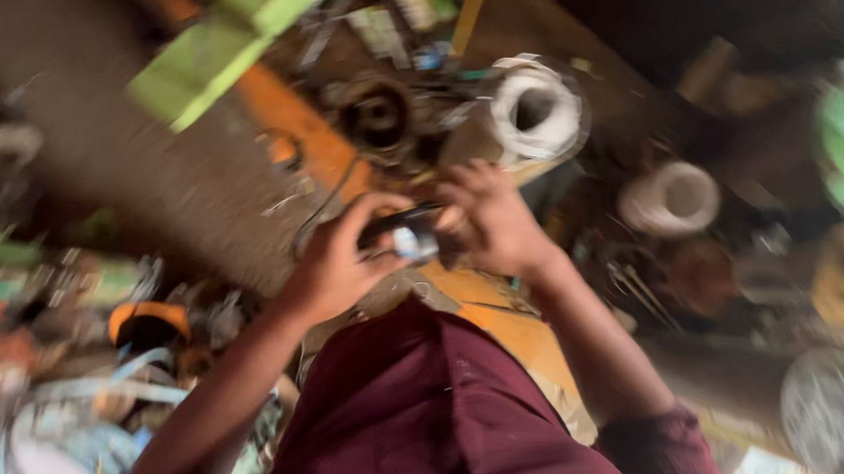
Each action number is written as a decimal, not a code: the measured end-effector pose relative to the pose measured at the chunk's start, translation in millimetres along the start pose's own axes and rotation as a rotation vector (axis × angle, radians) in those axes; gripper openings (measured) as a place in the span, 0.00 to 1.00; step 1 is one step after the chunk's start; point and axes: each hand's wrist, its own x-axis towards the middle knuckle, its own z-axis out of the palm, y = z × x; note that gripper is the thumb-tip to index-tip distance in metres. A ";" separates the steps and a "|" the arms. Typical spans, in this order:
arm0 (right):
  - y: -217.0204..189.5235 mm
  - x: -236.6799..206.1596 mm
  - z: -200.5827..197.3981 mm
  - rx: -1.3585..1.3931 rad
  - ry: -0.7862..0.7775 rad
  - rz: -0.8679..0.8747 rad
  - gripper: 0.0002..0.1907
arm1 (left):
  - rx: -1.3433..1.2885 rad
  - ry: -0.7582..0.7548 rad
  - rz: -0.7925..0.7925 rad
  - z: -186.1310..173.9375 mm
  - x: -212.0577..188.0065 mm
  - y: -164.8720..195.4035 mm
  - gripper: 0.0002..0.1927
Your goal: The person strips the insulation from several wires using pliers and then wraps the exposed ends with black electrical tape. The person handles the wires one at a time, twisting and taping them on a cluttered workbench.
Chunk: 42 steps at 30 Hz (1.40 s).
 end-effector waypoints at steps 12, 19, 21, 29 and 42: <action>-10.7 8.6 2.2 0.102 -0.099 -0.069 0.13 | 0.271 0.030 -0.488 14.2 15.3 3.8 0.20; -18.2 3.2 4.2 0.126 -0.008 0.011 0.12 | 0.463 0.468 0.061 21.4 9.3 4.3 0.17; -17.9 1.4 8.0 0.126 -0.002 0.047 0.09 | 0.617 0.334 0.248 25.8 1.3 3.7 0.14; -16.8 5.9 -7.8 0.164 -0.040 -0.110 0.17 | 0.059 0.070 -0.224 5.9 2.1 7.1 0.09; -38.4 23.0 25.2 0.068 0.140 0.284 0.02 | 0.360 0.169 0.033 17.5 13.3 -3.8 0.22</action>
